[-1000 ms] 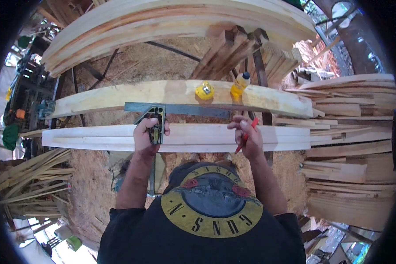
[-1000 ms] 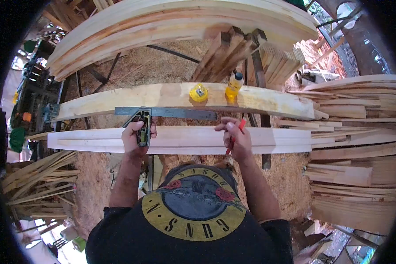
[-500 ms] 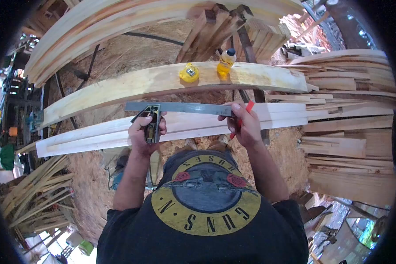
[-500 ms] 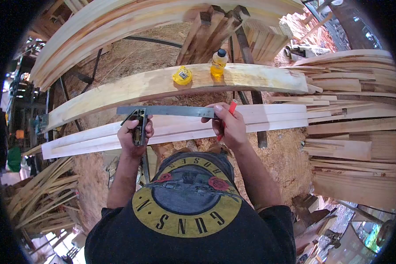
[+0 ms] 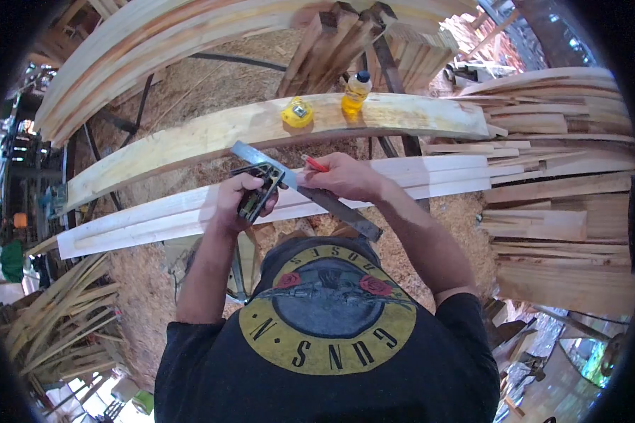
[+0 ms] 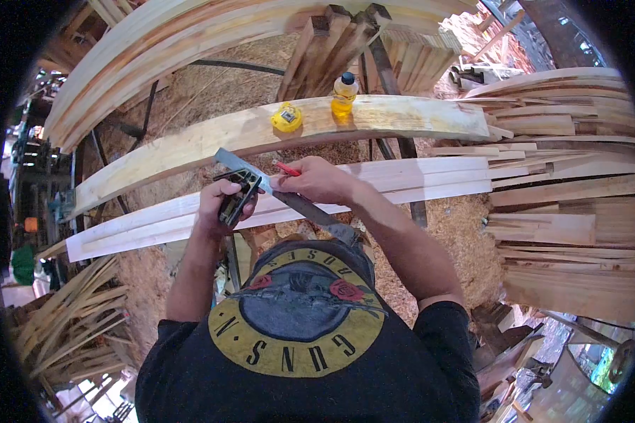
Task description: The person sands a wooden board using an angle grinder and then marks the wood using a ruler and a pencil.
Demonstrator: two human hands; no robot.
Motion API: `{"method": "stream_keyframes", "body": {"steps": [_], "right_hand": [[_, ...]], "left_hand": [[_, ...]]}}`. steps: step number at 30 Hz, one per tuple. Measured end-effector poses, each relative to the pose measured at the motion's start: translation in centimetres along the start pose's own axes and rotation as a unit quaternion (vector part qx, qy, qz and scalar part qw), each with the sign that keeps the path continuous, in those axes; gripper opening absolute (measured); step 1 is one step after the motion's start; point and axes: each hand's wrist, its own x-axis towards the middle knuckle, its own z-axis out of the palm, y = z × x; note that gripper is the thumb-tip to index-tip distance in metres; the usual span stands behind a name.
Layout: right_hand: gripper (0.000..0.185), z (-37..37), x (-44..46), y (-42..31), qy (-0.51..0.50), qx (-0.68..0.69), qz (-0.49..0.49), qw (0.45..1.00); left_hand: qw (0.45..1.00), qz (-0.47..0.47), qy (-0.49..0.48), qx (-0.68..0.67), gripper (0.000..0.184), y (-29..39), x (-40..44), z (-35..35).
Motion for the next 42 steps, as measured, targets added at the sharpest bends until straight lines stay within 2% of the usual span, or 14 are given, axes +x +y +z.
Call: {"method": "stream_keyframes", "body": {"steps": [1, 4, 5, 7, 9, 12, 13, 16, 19, 26, 30, 35, 37, 42], "right_hand": [[0.033, 0.6, 0.1, -0.1, 0.002, -0.017, -0.012, 1.000], [0.027, 0.1, -1.0, 0.9, -0.012, -0.021, -0.024, 0.999], [0.030, -0.7, -2.5, 1.0, -0.044, 0.002, 0.021, 0.999], [0.031, -2.5, -4.8, 4.4, -0.041, 0.017, -0.006, 0.999], [0.035, -4.4, -7.7, 5.7, -0.007, 0.094, 0.071, 0.993], [0.031, -5.4, -8.4, 8.5, 0.154, 0.152, 0.074, 0.974], [0.026, -5.4, -7.9, 8.6, 0.147, 0.159, 0.068, 0.974], [0.023, -1.8, -5.9, 5.5, 0.197, 0.111, -0.074, 0.971], [0.023, -0.7, -3.8, 5.0, 0.159, 0.076, -0.098, 0.979], [0.027, 1.0, -3.9, 3.7, 0.061, 0.182, 0.025, 0.981], [0.033, 1.6, -3.5, 4.5, 0.024, 0.158, 0.025, 0.987], [0.028, 1.5, -3.4, 4.4, -0.013, 0.146, 0.028, 0.989], [0.028, 1.3, -3.5, 3.9, -0.019, 0.126, 0.031, 0.991], [0.029, 2.5, -2.8, 4.3, 0.018, 0.105, -0.023, 0.994]], "left_hand": [[1.000, 0.008, -0.027, 0.009, 0.051, 0.2, 0.3, -0.6], [0.996, 0.070, 0.060, 0.008, 0.049, 1.5, 0.0, -2.5], [0.992, 0.107, 0.074, 0.010, 0.045, 2.2, -0.3, -4.0], [0.989, 0.115, 0.094, -0.022, 0.045, 3.2, -1.7, -6.6], [0.984, 0.122, 0.123, -0.034, 0.049, 3.8, -3.0, -8.0], [0.982, 0.119, 0.142, -0.035, 0.052, 3.6, -3.5, -9.3], [0.985, 0.116, 0.125, -0.033, 0.052, 3.5, -3.2, -9.3], [0.991, 0.102, 0.073, -0.044, 0.046, 3.5, -1.6, -8.9], [0.993, 0.083, 0.049, -0.062, 0.044, 3.5, -0.3, -8.8], [0.994, 0.065, 0.039, -0.074, 0.046, 3.1, 0.6, -8.9], [0.997, 0.061, 0.048, -0.026, 0.048, 2.4, 0.4, -8.0], [0.999, 0.015, -0.017, 0.026, 0.049, 2.1, -0.3, -5.3], [0.999, 0.006, 0.006, 0.038, 0.049, 1.6, -0.5, -3.1], [0.999, 0.028, -0.010, 0.025, 0.045, 0.1, -0.1, -0.9]]}}
